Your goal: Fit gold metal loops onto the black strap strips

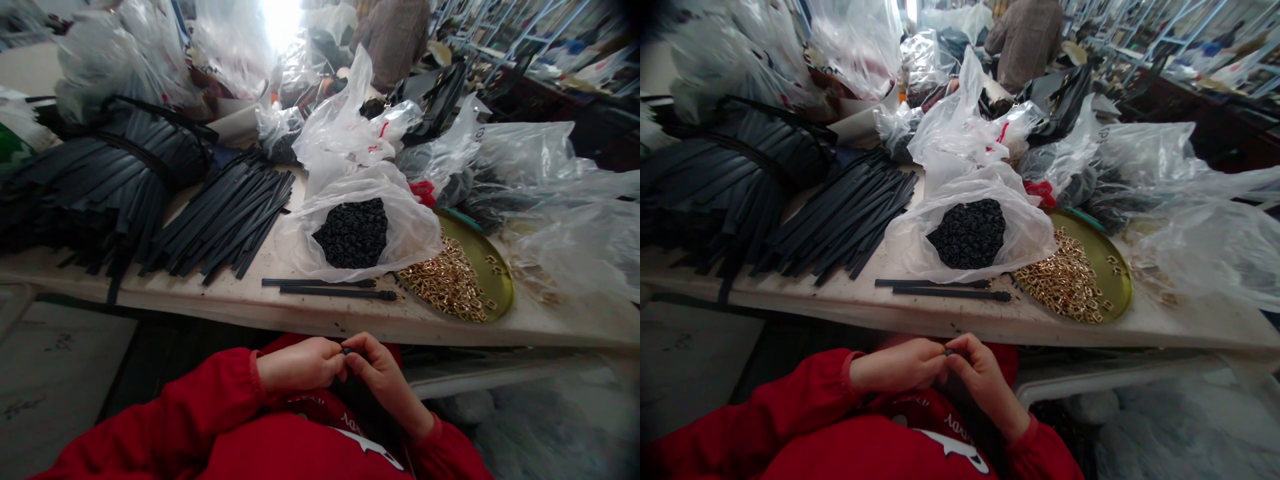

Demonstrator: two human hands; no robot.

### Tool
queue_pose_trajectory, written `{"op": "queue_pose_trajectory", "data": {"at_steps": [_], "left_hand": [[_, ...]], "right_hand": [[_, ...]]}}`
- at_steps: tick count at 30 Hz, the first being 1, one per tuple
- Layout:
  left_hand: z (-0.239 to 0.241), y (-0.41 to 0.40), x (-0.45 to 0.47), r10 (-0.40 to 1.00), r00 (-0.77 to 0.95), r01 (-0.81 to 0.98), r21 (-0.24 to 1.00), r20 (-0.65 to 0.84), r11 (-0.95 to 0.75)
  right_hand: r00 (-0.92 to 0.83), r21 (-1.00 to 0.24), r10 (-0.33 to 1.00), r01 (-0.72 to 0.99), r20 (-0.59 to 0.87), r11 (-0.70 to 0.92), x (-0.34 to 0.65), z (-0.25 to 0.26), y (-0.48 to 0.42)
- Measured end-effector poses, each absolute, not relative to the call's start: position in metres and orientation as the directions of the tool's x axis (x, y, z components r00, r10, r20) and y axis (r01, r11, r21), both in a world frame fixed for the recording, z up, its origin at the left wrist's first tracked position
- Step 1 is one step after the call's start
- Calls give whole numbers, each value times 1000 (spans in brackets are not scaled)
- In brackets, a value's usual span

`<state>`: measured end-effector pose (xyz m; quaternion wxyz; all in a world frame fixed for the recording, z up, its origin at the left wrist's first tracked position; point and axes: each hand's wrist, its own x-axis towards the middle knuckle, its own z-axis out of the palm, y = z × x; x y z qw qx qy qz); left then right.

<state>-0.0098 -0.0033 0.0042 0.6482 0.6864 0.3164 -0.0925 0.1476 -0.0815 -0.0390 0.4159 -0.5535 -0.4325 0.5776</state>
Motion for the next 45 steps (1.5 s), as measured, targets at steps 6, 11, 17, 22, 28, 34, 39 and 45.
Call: {"op": "queue_pose_trajectory", "data": {"at_steps": [6, 11, 17, 22, 28, 34, 39, 45], "left_hand": [[3, -7, -9, 282, 783, 516, 832, -555, 205], [10, 2, -14, 317, 807, 516, 856, -498, 32], [10, 5, -17, 390, 810, 523, 840, -438, -142], [11, 9, -24, 300, 808, 539, 842, -507, -31], [23, 9, -30, 437, 804, 468, 883, -403, -48], [28, 4, -33, 483, 750, 452, 883, -452, 124], [9, 5, -20, 652, 697, 306, 946, -300, 108], [4, 33, -15, 644, 685, 343, 930, -342, 130]], "right_hand": [[-62, -939, 955, -171, -291, -297, 137, -39, -84], [28, -897, 935, -294, -354, -331, 137, -42, -82], [16, -885, 937, -337, -348, -323, 128, -40, -81], [74, -841, 916, -430, -394, -328, 130, -43, -80], [73, -877, 950, -410, -305, -250, 119, -41, -73], [204, -958, 951, -217, -234, -189, 112, -40, -69], [147, -980, 976, -142, -162, -141, 105, -41, -63], [172, -949, 982, 291, -71, -120, 179, -25, -41]]}}
